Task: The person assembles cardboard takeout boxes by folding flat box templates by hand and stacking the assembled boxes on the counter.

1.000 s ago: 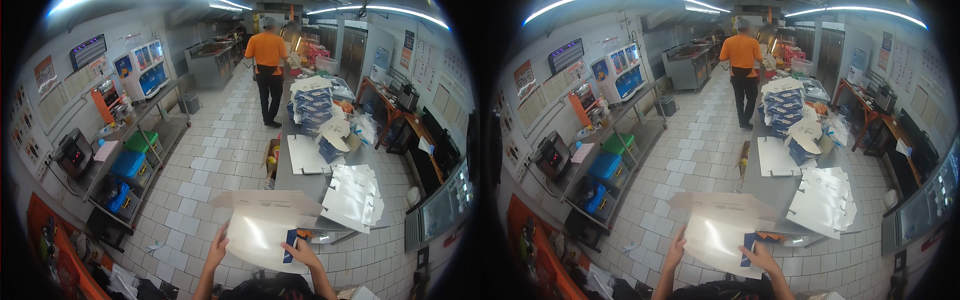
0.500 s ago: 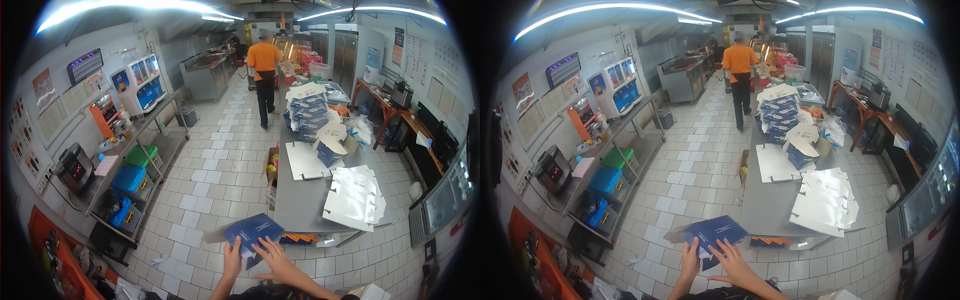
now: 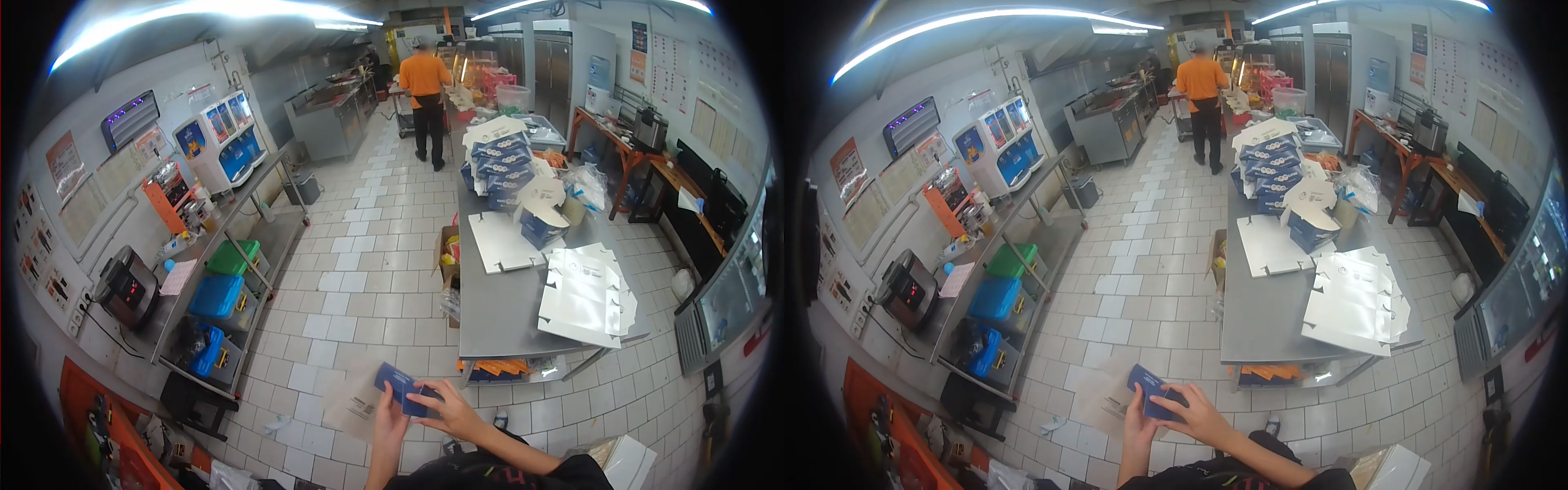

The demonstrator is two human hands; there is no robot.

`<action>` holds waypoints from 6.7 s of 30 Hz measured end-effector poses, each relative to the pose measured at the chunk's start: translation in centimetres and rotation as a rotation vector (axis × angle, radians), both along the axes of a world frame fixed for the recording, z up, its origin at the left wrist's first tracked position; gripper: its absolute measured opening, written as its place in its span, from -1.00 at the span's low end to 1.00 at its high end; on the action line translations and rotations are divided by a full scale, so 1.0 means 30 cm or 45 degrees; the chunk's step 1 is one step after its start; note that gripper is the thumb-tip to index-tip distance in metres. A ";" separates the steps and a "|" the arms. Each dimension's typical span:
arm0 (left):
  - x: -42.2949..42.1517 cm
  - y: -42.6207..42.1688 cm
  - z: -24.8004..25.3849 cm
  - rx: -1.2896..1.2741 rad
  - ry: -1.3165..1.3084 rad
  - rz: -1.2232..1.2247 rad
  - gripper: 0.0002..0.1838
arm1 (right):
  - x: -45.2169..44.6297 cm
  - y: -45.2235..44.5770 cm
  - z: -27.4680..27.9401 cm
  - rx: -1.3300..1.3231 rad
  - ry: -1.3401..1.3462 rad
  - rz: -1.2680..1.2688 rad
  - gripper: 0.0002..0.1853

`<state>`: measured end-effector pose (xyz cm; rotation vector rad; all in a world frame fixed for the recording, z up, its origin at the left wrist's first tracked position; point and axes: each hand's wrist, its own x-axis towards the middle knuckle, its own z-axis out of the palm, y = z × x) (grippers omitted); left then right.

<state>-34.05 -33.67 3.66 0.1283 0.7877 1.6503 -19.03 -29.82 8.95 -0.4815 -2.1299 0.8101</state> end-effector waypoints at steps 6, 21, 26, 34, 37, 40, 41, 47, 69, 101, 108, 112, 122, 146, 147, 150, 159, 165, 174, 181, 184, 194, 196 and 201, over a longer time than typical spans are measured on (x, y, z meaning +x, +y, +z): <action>-0.057 -0.071 -0.097 0.035 -0.182 0.095 -0.56 | -0.051 -0.045 -0.026 0.038 -0.199 0.042 -0.49; -0.044 -0.120 -0.009 0.032 0.229 0.306 -0.65 | -0.096 -0.109 -0.112 0.065 -0.117 0.040 -0.57; 0.028 -0.093 0.055 0.149 0.216 0.202 -0.66 | -0.051 -0.059 -0.066 -0.105 -0.124 -0.083 -0.52; -0.043 -0.024 0.077 0.096 0.090 0.009 -0.27 | 0.061 0.038 -0.021 -0.361 -0.042 -0.074 -0.36; -0.033 0.029 0.091 0.090 -0.169 -0.005 -0.35 | 0.114 0.080 -0.002 -0.161 -0.051 -0.143 -0.36; 0.004 0.096 0.033 0.151 -0.226 -0.092 -0.57 | 0.174 0.153 0.014 -0.005 -0.150 -0.202 -0.35; 0.024 0.120 0.004 0.150 -0.074 -0.117 -0.73 | 0.193 0.185 0.019 0.008 -0.124 -0.260 -0.35; 0.261 0.352 0.142 -0.192 1.135 0.439 -0.79 | 0.352 0.409 0.060 0.018 0.018 -0.258 -0.35; 0.953 0.827 0.347 0.546 0.744 -0.785 -0.53 | 1.151 1.187 -0.100 -1.230 0.846 -0.675 -0.75; 0.950 0.914 -0.195 -0.255 1.783 -0.877 -0.57 | 1.214 0.792 -0.407 -0.215 -0.893 -0.039 -0.45; 0.936 1.002 -0.275 -0.048 1.850 -0.882 -0.63 | 1.267 0.780 -0.385 -0.686 -0.603 -0.006 -0.64; 0.982 0.987 -0.246 -0.165 2.091 -0.976 -0.64 | 1.272 0.759 -0.393 -0.666 -0.535 -0.070 -0.63; 1.020 1.000 -0.242 -0.173 1.722 -0.655 -0.54 | 1.232 0.748 -0.405 -0.729 -0.282 -0.326 -0.73; 1.088 0.991 -0.254 -0.025 0.796 -0.692 -0.65 | 1.475 0.717 -0.382 -0.917 -0.090 -1.519 -0.69; 1.071 1.001 -0.247 -0.101 0.793 -0.790 -0.67 | 1.489 0.718 -0.370 -0.982 -0.085 -1.493 -0.72; 1.047 1.020 -0.240 -0.165 0.575 -0.927 -0.63 | 1.540 0.715 -0.404 -0.836 0.229 -1.375 -0.74; 1.086 1.009 -0.245 -0.171 0.305 -1.171 -0.32 | 1.483 0.788 -0.302 -0.372 -0.281 -1.509 -0.57; 1.070 0.980 -0.156 -0.160 0.139 -0.640 -0.61 | 1.220 0.622 -0.097 -0.281 -0.642 -0.393 -0.51; 1.155 0.905 -0.055 -0.229 0.419 -0.223 -0.64 | 1.198 0.660 -0.096 0.207 -0.585 -0.452 -0.81; 1.168 0.868 -0.047 0.052 1.074 -0.251 -0.53 | 1.144 0.713 -0.082 -0.433 -0.154 -0.635 -0.92; 1.113 0.880 -0.031 0.046 1.182 -0.621 -0.26 | 1.150 0.736 -0.094 -0.470 -0.180 -0.566 -0.91; 1.103 0.904 0.119 0.925 2.206 -0.569 -0.12 | 1.335 0.802 -0.026 -1.009 0.634 -0.610 -0.63; 1.080 0.915 0.131 0.912 2.200 -0.534 -0.10 | 1.353 0.822 0.025 -0.781 0.448 -0.515 -0.37; 1.060 0.925 0.197 0.757 1.908 -0.446 -0.10 | 1.242 0.806 0.063 -1.133 0.397 -0.362 -0.78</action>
